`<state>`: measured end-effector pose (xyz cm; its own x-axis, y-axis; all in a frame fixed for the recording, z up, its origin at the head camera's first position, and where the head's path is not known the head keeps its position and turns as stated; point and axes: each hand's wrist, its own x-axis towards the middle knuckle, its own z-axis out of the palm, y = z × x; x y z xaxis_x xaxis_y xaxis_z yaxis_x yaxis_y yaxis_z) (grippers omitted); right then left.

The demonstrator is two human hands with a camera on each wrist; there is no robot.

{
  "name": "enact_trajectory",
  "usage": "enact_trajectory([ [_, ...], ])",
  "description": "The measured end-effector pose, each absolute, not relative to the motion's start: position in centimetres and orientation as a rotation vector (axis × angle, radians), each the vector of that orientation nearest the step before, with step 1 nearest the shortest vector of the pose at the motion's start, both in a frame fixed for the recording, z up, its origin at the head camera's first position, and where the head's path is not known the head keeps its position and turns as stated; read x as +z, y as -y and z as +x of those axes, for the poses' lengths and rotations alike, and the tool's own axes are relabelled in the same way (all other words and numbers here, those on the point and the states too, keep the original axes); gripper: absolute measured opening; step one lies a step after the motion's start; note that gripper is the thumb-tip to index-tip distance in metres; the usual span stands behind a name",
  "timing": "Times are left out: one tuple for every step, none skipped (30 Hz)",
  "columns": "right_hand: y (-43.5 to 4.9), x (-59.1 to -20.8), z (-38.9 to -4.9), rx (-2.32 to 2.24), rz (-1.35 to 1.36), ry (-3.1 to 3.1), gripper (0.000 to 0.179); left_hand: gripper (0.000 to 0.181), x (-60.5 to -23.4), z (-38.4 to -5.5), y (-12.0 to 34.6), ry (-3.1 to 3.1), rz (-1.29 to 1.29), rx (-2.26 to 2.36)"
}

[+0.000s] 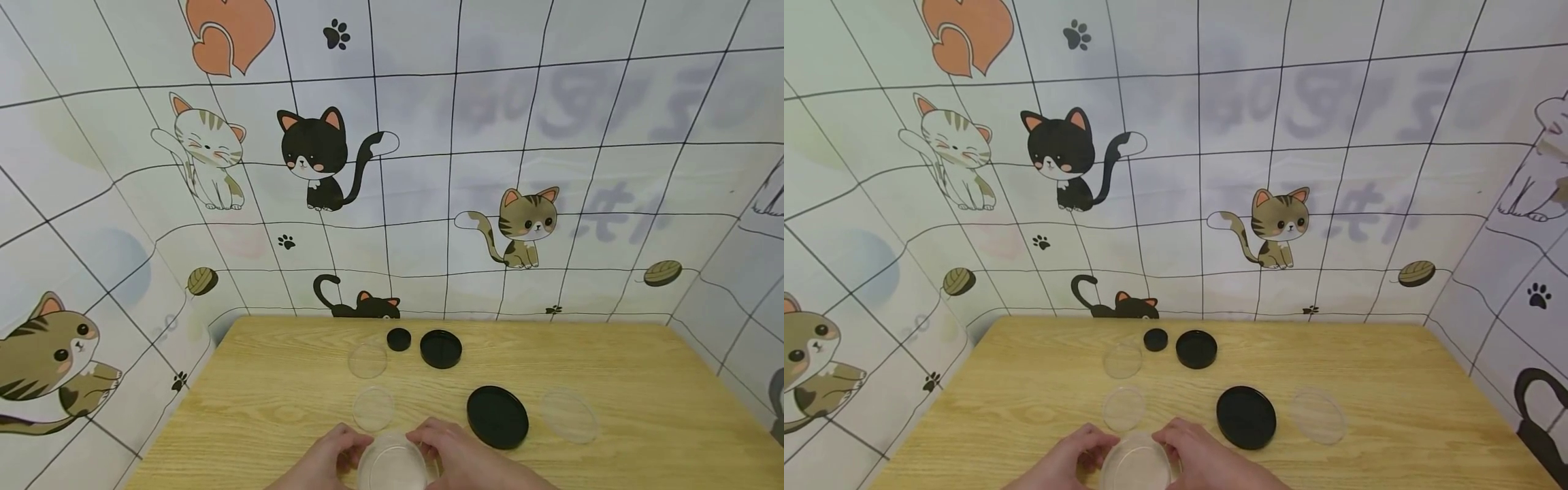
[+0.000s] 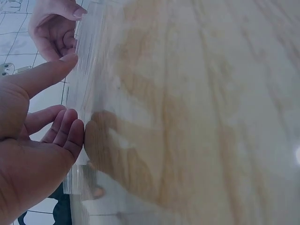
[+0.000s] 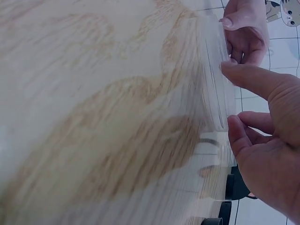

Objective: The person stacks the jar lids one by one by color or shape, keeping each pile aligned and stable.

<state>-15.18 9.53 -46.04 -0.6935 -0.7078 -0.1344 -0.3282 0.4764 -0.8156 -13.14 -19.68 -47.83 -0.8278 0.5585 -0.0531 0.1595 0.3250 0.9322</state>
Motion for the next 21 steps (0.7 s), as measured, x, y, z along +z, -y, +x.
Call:
enact_trajectory([
  [-9.5, -46.1, -15.2, -1.105, -0.864, -2.273, 0.060, 0.064, -47.8, -13.1, 19.7, -2.234, 0.638, 1.501],
  [-9.5, -46.2, -15.1, -1.097, -0.867, -2.281, 0.060, 0.064, -47.7, -13.1, 19.7, -2.236, 0.634, 1.495],
  [-9.5, -46.2, -15.1, -1.092, -0.865, -2.285, 0.059, 0.065, -47.7, -13.1, 19.7, -2.243, 0.624, 1.483],
  [-9.5, -46.2, -15.1, -1.088, -0.870, -2.291, 0.059, 0.065, -47.6, -13.1, 19.6, -2.247, 0.615, 1.475],
  [-9.5, -46.3, -15.1, -1.082, -0.870, -2.298, 0.058, 0.065, -47.6, -13.1, 19.6, -2.247, 0.605, 1.469],
  [-9.5, -46.4, -15.1, -1.081, -0.867, -2.298, 0.058, 0.065, -47.6, -13.1, 19.6, -2.244, 0.593, 1.466],
  [-9.5, -46.4, -15.1, -1.068, -0.883, -2.300, 0.058, 0.066, -47.6, -13.1, 19.6, -2.243, 0.591, 1.465],
  [-9.5, -46.4, -15.1, -1.080, -0.858, -2.293, 0.058, 0.066, -47.5, -13.1, 19.6, -2.247, 0.599, 1.463],
  [-9.4, -46.3, -15.1, -1.081, -0.853, -2.290, 0.058, 0.067, -47.5, -13.1, 19.6, -2.247, 0.605, 1.464],
  [-9.4, -46.2, -15.1, -1.082, -0.853, -2.288, 0.059, 0.067, -47.5, -13.1, 19.6, -2.248, 0.617, 1.464],
  [-9.4, -46.3, -15.0, -1.085, -0.843, -2.284, 0.059, 0.067, -47.5, -13.2, 19.6, -2.250, 0.627, 1.465],
  [-9.3, -46.2, -15.0, -1.087, -0.840, -2.282, 0.059, 0.068, -47.5, -13.2, 19.6, -2.251, 0.635, 1.467],
  [-9.3, -46.0, -14.9, -1.092, -0.839, -2.280, 0.060, 0.068, -47.5, -13.1, 19.5, -2.252, 0.642, 1.467],
  [-9.2, -46.0, -14.8, -1.111, -0.814, -2.273, 0.059, 0.068, -47.5, -13.2, 19.5, -2.254, 0.647, 1.468],
  [-9.2, -45.8, -14.8, -1.113, -0.810, -2.273, 0.059, 0.068, -47.6, -13.2, 19.5, -2.255, 0.651, 1.469],
  [-9.3, -45.8, -14.7, -1.118, -0.808, -2.272, 0.059, 0.068, -47.5, -13.2, 19.5, -2.256, 0.652, 1.468],
  [-9.3, -45.7, -14.7, -1.120, -0.806, -2.275, 0.058, 0.068, -47.6, -13.2, 19.5, -2.261, 0.653, 1.468],
  [-9.3, -45.6, -14.7, -1.126, -0.806, -2.276, 0.058, 0.068, -47.5, -13.1, 19.6, -2.262, 0.652, 1.468],
  [-9.4, -45.5, -14.6, -1.138, -0.801, -2.274, 0.058, 0.068, -47.5, -13.1, 19.6, -2.265, 0.653, 1.468],
  [-9.5, -45.4, -14.6, -1.150, -0.806, -2.274, 0.059, 0.067, -47.3, -13.1, 19.7, -2.271, 0.653, 1.464],
  [-9.7, -45.3, -14.6, -1.160, -0.808, -2.274, 0.060, 0.067, -47.2, -13.1, 19.7, -2.272, 0.642, 1.463],
])
